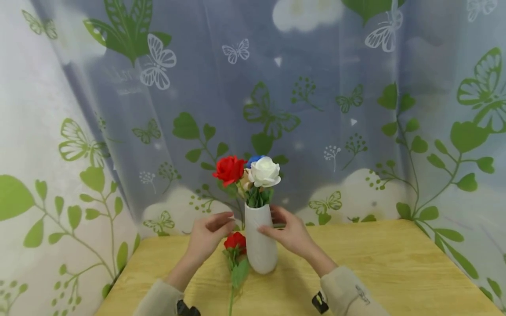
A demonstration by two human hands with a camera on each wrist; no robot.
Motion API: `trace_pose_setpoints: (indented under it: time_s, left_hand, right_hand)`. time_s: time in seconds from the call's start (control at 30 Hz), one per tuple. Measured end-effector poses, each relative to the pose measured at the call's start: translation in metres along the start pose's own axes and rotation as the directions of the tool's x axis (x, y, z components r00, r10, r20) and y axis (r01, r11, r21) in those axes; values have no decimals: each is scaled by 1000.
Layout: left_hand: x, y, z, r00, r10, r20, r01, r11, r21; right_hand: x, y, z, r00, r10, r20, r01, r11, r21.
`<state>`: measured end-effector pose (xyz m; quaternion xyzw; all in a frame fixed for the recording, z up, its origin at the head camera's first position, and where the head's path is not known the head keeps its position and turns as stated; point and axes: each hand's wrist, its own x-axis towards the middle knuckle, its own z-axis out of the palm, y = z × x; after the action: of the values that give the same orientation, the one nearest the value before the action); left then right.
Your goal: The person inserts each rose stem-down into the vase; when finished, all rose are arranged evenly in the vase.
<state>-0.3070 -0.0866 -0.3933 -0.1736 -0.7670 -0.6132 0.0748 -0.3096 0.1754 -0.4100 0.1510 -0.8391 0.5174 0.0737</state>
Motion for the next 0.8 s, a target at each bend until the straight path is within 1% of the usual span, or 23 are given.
trace_pose_setpoints:
  time_s: [0.1, 0.17, 0.27, 0.37, 0.47, 0.57, 0.63, 0.8]
  left_hand:
    - [-14, -15, -7, 996, -84, 7, 84, 996, -12]
    - [-22, -24, -11, 989, -145, 14, 145, 989, -21]
    - [-33, -36, -16, 974, -225, 33, 226, 973, -39]
    - [-42, -52, -19, 952, -303, 47, 305, 951, -57]
    - [-50, -70, -19, 929, -364, 65, 368, 927, -68]
    - [-59, -84, -17, 907, -407, 105, 416, 905, -92]
    - [-64, -91, -15, 899, -418, 132, 432, 896, -103]
    - [-73, -102, -9, 891, -420, 170, 444, 884, -144]
  right_hand:
    - [-1, 0, 1, 1000, 2, 6, -2, 1000, -6]
    - [-1, 0, 2, 1000, -3, 10, 3, 1000, -7]
    - [-1, 0, 2, 1000, -10, 11, 10, 1000, -6]
    - [-1, -1, 2, 1000, -8, 10, 8, 1000, -5]
    - [-1, -2, 2, 1000, -13, 15, 13, 1000, 0]
    - [-1, -3, 1, 1000, -18, 13, 18, 1000, 0]
    - [-1, -2, 0, 1000, -21, 9, 21, 1000, -4]
    - [-2, -1, 0, 1000, -15, 9, 15, 1000, 1]
